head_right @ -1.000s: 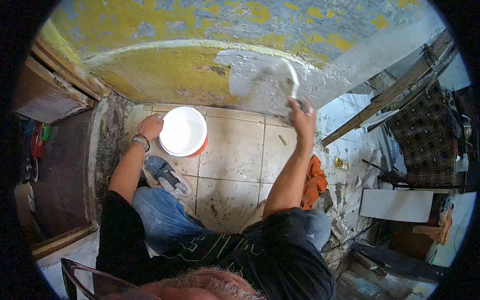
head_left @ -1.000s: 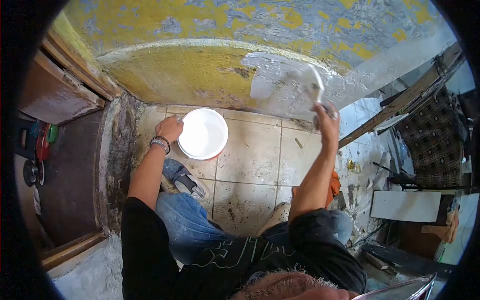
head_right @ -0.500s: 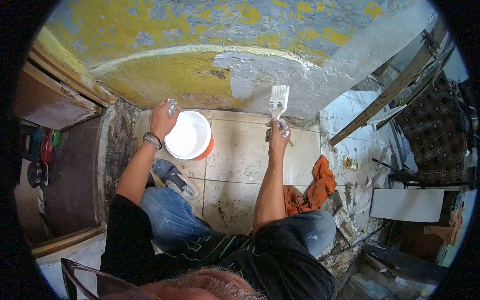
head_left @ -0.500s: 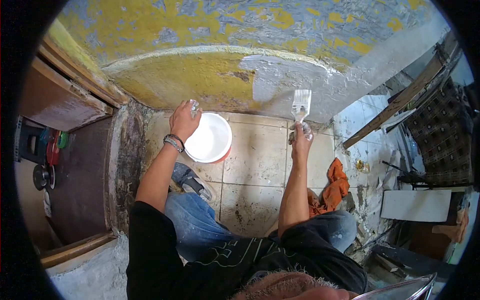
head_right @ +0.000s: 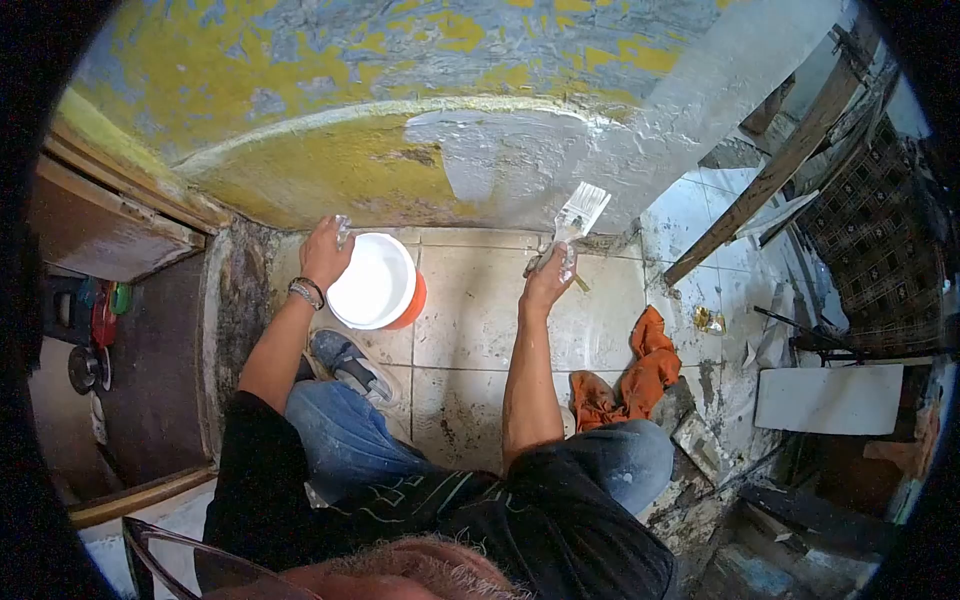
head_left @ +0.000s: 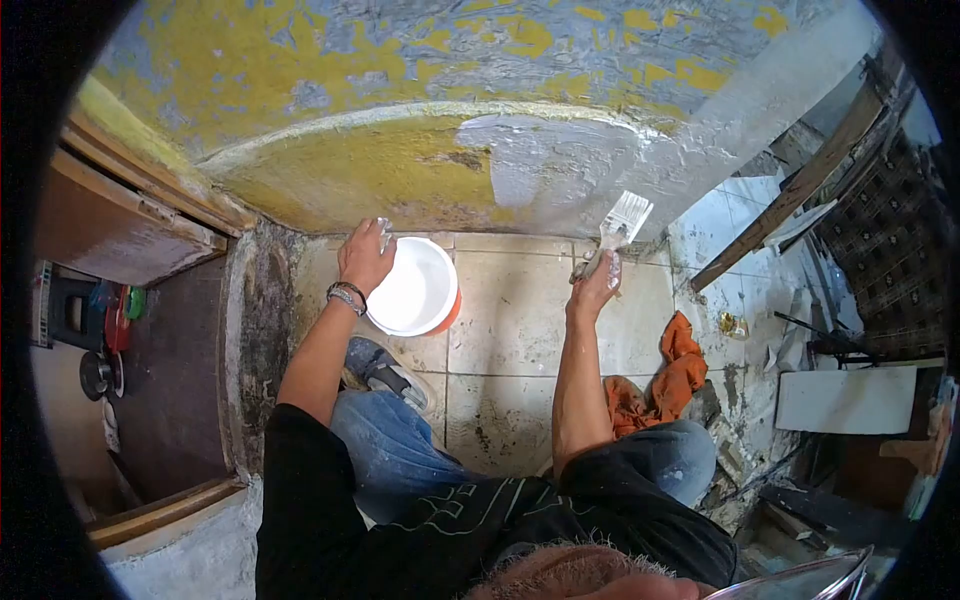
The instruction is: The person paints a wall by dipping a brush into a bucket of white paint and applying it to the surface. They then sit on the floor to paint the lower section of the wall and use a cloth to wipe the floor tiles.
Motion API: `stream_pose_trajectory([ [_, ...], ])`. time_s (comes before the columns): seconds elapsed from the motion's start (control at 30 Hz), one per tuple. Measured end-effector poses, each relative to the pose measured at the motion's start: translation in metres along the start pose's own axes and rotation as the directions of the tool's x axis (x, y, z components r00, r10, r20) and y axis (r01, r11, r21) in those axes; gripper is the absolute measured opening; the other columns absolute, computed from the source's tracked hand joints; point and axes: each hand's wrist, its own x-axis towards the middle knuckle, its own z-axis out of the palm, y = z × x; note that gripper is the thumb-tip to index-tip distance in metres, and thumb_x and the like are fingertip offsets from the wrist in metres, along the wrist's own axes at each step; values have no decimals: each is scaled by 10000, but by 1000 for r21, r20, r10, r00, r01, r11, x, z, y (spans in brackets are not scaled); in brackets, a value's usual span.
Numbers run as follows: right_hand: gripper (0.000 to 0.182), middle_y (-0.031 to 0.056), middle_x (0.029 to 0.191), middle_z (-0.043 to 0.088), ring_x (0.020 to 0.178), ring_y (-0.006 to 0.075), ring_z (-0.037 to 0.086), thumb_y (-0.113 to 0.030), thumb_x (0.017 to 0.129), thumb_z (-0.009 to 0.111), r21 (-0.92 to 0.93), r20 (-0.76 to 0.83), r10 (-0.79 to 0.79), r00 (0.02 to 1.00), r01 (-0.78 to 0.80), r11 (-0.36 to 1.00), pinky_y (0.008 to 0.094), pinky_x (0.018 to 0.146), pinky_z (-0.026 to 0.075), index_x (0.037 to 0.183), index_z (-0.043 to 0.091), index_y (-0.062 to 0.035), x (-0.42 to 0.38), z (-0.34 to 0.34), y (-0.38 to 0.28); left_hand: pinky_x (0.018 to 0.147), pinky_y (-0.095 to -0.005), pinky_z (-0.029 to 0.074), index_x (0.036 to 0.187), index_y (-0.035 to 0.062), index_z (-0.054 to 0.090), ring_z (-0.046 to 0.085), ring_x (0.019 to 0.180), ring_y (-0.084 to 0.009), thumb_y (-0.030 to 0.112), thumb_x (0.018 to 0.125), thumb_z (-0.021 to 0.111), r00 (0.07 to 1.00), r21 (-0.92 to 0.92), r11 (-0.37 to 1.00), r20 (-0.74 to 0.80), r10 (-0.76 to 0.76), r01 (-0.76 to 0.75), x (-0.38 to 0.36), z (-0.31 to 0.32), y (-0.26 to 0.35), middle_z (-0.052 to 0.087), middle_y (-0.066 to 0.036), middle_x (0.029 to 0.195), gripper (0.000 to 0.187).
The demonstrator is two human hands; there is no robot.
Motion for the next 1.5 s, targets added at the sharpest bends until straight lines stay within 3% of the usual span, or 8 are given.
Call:
stream_pose_trajectory([
  [0.3,129,-37,747,525,571,66,446,-242,953,566,106,-15,-185,983,185,977,246,471,341,932,561,-115,-14,40,-43,907,-422,467,1174,1,590,572,1076,-358,237,843,607,996,10,996,27,-85,85,-5,-8,-5,584,-201,1169,406],
  [0.4,187,-37,731,464,624,60,415,-260,963,541,55,38,-54,998,51,997,239,509,340,929,548,-77,-8,39,-39,926,-418,458,1190,-3,585,560,1101,-359,244,851,598,996,44,996,7,-84,83,-10,-6,-21,582,-208,1185,420],
  [0.6,183,-50,628,425,546,50,378,-235,967,542,-191,54,-304,951,308,932,251,468,290,848,532,-96,0,52,-9,955,-423,443,1209,-10,577,546,1135,-365,247,851,595,996,50,995,22,-86,85,-15,-7,-29,575,-220,1217,441],
  [0.7,268,61,794,524,727,172,461,-222,971,526,-352,101,-256,961,275,895,340,687,412,1030,557,37,-12,74,0,978,-423,433,1222,-13,569,531,1160,-379,253,849,598,981,-15,989,128,-142,145,-15,-22,-21,555,-239,1255,459],
  [1.07,321,256,1004,566,899,341,572,-188,945,539,-387,563,-235,793,504,773,449,802,439,1142,552,66,-142,144,36,975,-417,438,1206,-29,568,540,1160,-349,256,824,620,986,-32,993,125,-108,113,-26,-12,-52,557,-216,1265,479],
  [1.23,237,9,606,550,539,84,526,-204,968,533,-391,654,116,748,202,898,255,482,405,894,632,-2,-130,112,17,940,-427,454,1181,-16,581,563,1113,-348,257,824,628,986,-27,992,120,-119,123,-31,-11,-54,585,-188,1205,451],
  [1.37,321,-19,554,464,462,78,435,-300,1006,460,-290,564,-72,822,279,916,253,425,338,838,571,-49,-75,89,41,929,-427,459,1186,-1,583,568,1102,-346,270,838,623,970,-37,990,210,-123,134,-27,-15,-44,590,-181,1191,444],
  [1.5,251,-5,604,461,455,92,432,-245,992,461,-373,298,264,917,-143,917,257,422,353,897,559,-34,-31,32,79,931,-428,457,1183,-1,589,568,1106,-344,280,847,616,964,-33,992,242,-109,120,-27,-10,-43,588,-183,1200,439],
])
